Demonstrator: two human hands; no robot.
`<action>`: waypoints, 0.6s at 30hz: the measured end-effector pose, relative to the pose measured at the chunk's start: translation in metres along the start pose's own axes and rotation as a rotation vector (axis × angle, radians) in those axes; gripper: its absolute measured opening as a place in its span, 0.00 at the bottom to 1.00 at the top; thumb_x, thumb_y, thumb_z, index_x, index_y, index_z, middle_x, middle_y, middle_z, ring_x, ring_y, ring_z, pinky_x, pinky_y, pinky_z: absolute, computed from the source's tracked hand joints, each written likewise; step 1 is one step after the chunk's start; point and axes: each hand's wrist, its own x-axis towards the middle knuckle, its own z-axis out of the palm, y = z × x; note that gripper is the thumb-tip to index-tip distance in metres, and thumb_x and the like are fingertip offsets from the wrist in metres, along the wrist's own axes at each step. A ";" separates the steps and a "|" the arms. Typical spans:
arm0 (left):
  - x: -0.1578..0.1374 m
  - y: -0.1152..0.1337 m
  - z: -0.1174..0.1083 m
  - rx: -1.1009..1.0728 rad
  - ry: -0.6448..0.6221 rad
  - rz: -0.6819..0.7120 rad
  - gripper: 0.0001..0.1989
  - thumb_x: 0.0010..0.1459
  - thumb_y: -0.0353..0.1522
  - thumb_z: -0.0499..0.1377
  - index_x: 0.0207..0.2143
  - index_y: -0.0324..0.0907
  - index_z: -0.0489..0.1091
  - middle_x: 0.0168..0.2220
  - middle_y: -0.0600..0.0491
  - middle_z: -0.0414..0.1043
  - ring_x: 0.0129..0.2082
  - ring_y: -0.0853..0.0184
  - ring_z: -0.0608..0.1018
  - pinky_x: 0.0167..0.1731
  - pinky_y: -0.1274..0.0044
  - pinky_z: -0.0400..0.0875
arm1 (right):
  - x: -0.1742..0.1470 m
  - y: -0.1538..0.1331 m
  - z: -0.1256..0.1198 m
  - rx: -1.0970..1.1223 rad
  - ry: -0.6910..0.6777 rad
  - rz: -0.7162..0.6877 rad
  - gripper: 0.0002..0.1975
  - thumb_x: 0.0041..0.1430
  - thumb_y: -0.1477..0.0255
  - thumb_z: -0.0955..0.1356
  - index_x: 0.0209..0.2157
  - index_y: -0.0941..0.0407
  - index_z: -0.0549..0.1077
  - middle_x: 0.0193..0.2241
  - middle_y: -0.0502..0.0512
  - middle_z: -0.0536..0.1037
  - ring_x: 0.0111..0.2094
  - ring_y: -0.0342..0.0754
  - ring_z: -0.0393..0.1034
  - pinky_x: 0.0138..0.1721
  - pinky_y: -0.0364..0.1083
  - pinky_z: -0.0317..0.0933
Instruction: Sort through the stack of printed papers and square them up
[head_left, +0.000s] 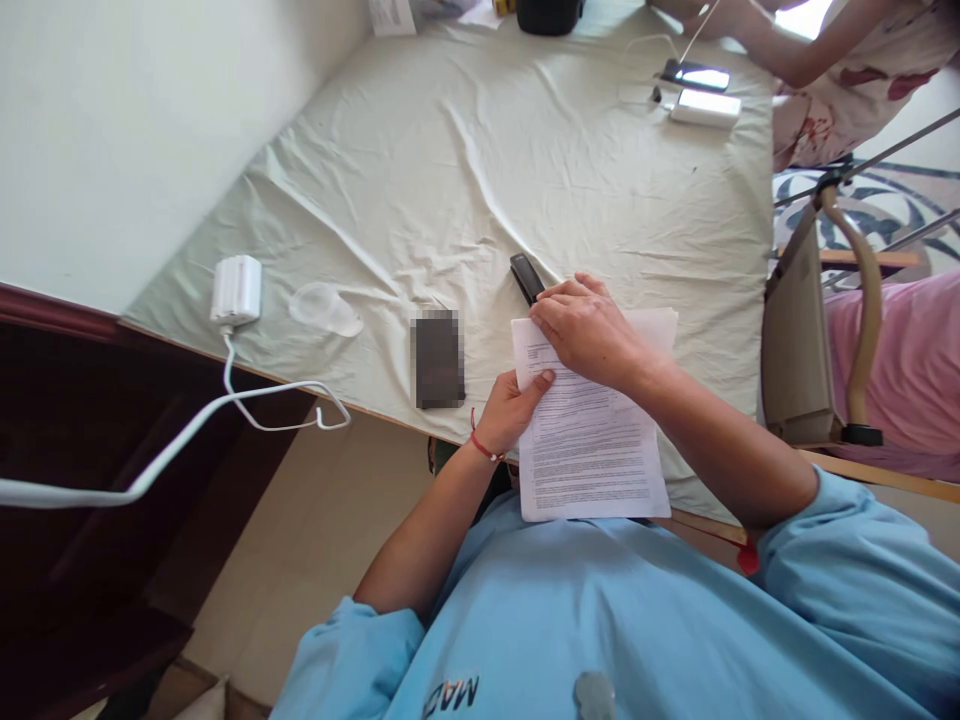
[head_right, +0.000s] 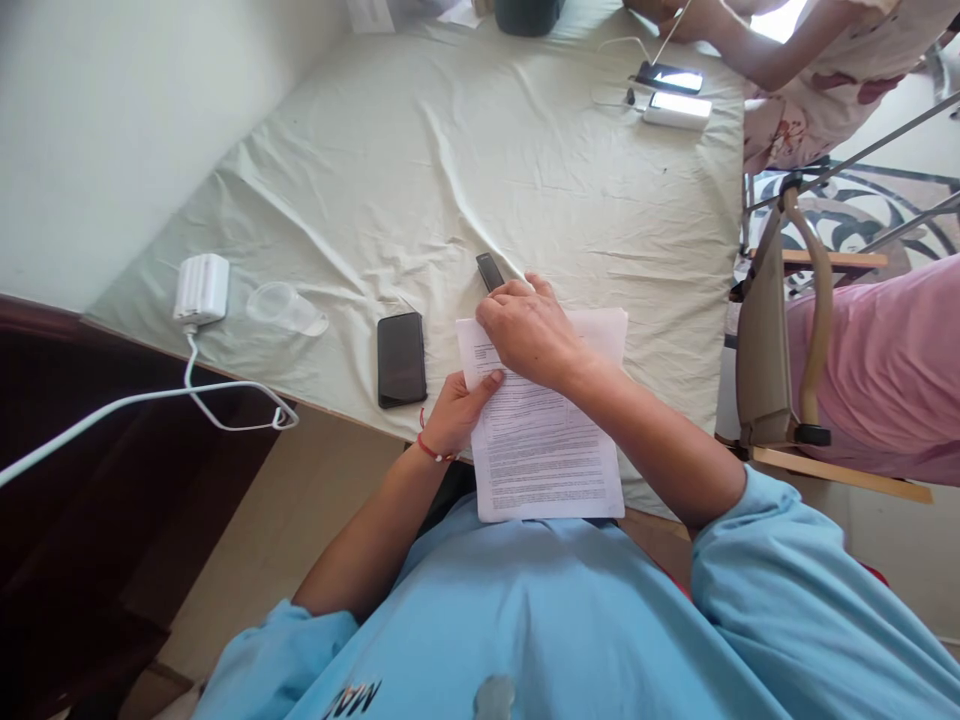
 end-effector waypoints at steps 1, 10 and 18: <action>0.001 -0.001 0.000 -0.002 0.000 -0.002 0.25 0.50 0.50 0.73 0.38 0.37 0.82 0.35 0.47 0.84 0.34 0.60 0.83 0.37 0.71 0.75 | 0.000 0.000 0.000 0.009 0.010 0.015 0.15 0.72 0.74 0.61 0.40 0.58 0.80 0.43 0.61 0.84 0.55 0.58 0.71 0.66 0.61 0.49; 0.001 -0.016 0.015 -0.188 0.109 -0.178 0.24 0.51 0.46 0.74 0.41 0.35 0.80 0.38 0.44 0.84 0.43 0.54 0.84 0.48 0.65 0.78 | 0.019 0.029 0.004 -0.045 -0.317 0.269 0.17 0.71 0.70 0.60 0.40 0.58 0.80 0.40 0.63 0.83 0.45 0.57 0.74 0.41 0.50 0.59; -0.008 -0.027 0.034 -0.343 0.257 -0.401 0.09 0.69 0.29 0.57 0.38 0.34 0.76 0.35 0.42 0.84 0.44 0.57 0.85 0.53 0.64 0.77 | 0.042 0.065 0.030 0.055 -0.546 0.291 0.14 0.66 0.70 0.64 0.33 0.57 0.81 0.35 0.58 0.82 0.36 0.50 0.71 0.36 0.47 0.57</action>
